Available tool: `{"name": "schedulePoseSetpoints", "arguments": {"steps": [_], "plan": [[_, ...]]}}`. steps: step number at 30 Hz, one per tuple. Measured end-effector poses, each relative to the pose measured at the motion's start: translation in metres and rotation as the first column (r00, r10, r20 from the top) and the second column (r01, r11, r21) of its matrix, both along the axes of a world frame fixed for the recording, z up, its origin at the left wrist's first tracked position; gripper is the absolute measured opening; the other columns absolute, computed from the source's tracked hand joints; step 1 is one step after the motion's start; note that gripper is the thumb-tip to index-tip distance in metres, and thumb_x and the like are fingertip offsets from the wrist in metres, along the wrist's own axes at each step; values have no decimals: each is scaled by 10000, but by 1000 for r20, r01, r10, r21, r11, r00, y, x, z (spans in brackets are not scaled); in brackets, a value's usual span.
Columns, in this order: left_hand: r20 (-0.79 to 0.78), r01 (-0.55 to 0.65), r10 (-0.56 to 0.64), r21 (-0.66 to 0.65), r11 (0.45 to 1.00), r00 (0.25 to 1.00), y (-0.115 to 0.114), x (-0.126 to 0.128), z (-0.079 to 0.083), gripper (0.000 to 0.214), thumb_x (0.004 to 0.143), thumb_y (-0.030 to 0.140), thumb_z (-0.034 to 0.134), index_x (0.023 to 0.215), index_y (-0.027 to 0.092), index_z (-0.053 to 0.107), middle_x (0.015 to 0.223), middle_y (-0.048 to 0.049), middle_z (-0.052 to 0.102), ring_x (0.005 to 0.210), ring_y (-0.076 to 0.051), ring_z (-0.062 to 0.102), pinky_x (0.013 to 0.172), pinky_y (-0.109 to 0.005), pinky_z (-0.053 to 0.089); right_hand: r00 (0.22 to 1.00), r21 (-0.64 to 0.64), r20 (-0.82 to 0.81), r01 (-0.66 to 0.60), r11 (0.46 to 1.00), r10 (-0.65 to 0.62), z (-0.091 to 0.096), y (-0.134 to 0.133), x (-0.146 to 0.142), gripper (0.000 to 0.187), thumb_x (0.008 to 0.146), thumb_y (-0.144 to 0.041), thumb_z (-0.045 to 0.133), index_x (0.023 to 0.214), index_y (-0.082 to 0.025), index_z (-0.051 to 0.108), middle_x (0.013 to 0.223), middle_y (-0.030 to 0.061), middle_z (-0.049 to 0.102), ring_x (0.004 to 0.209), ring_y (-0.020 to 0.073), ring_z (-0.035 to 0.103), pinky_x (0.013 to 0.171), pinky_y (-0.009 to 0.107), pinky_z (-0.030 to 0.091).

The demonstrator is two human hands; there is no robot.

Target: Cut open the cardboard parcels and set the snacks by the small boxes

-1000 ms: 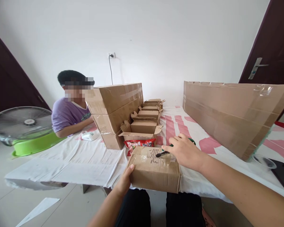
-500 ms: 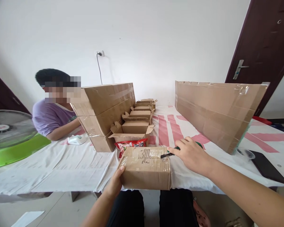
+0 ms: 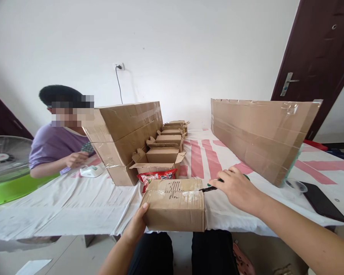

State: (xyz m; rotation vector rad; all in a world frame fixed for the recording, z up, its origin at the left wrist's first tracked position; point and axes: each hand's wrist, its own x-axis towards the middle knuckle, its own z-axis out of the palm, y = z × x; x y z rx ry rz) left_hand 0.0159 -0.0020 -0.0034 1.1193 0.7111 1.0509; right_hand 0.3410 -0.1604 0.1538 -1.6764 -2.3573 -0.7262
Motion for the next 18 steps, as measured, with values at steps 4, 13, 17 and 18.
{"name": "schedulePoseSetpoints", "arguments": {"steps": [4,13,17,18], "plan": [[30,-6,5,22,1000,1000,2,1,-6,687,794,561,607,1384,232,481,1446,-79,497,1441,-320,246,1203,-447,169,953,-10,-284,107,994,-105,-26,7,30,458,919,-88,355,1260,-272,601,1016,73,650,929,206,601,839,370,439],[10,-44,44,39,998,999,7,2,-11,728,762,596,608,1368,206,508,1393,-103,549,1389,-370,340,1190,-509,178,820,-425,-348,293,856,-454,-133,24,53,405,857,-149,448,1188,-243,662,1018,101,684,968,289,624,847,418,444],[14,-39,39,33,999,999,7,2,-12,706,764,598,604,1356,221,521,1411,-85,534,1409,-355,309,1193,-491,184,806,-339,-419,289,895,-419,-116,28,35,283,833,-222,590,1099,-217,684,1086,118,678,1063,328,579,903,484,423],[17,-45,44,40,998,999,7,2,-12,706,764,595,606,1360,227,517,1424,-77,522,1414,-349,300,1197,-482,180,810,-256,-471,253,933,-349,-105,28,29,241,860,-251,580,1075,-212,683,1085,115,677,1054,314,581,907,481,424]]}}
